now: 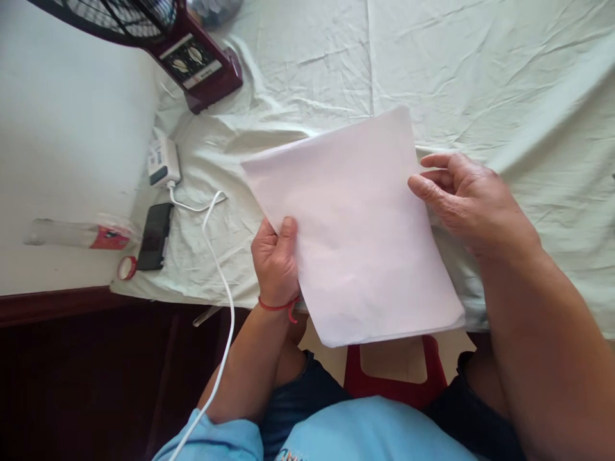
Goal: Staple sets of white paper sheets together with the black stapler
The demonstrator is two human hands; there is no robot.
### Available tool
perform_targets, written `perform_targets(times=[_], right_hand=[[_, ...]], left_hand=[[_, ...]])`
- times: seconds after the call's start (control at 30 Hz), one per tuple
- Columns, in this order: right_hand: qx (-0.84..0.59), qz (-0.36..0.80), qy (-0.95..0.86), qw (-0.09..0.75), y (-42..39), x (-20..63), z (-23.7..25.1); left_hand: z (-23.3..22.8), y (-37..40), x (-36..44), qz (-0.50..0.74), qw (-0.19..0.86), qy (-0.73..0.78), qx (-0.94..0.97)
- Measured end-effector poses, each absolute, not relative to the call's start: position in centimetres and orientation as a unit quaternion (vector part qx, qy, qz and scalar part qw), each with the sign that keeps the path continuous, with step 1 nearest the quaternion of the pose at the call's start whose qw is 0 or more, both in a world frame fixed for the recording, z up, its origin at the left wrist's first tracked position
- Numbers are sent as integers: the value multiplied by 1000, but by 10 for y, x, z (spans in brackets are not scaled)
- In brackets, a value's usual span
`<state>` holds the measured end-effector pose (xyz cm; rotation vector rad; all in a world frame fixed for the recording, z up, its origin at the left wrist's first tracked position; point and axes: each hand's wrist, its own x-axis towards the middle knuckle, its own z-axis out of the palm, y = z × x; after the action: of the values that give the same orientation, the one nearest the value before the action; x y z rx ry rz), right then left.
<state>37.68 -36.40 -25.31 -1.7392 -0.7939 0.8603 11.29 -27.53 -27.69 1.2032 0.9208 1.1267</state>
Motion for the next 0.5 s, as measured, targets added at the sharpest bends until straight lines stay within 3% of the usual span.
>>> perform_targets(times=[0.2, 0.5], right_hand=[[-651, 536, -305, 442, -372, 384, -242], [-469, 598, -285, 584, -363, 347, -249]], left_hand=[[-276, -242, 99, 577, 574, 400, 422], [-290, -212, 85, 592, 641, 411, 263]])
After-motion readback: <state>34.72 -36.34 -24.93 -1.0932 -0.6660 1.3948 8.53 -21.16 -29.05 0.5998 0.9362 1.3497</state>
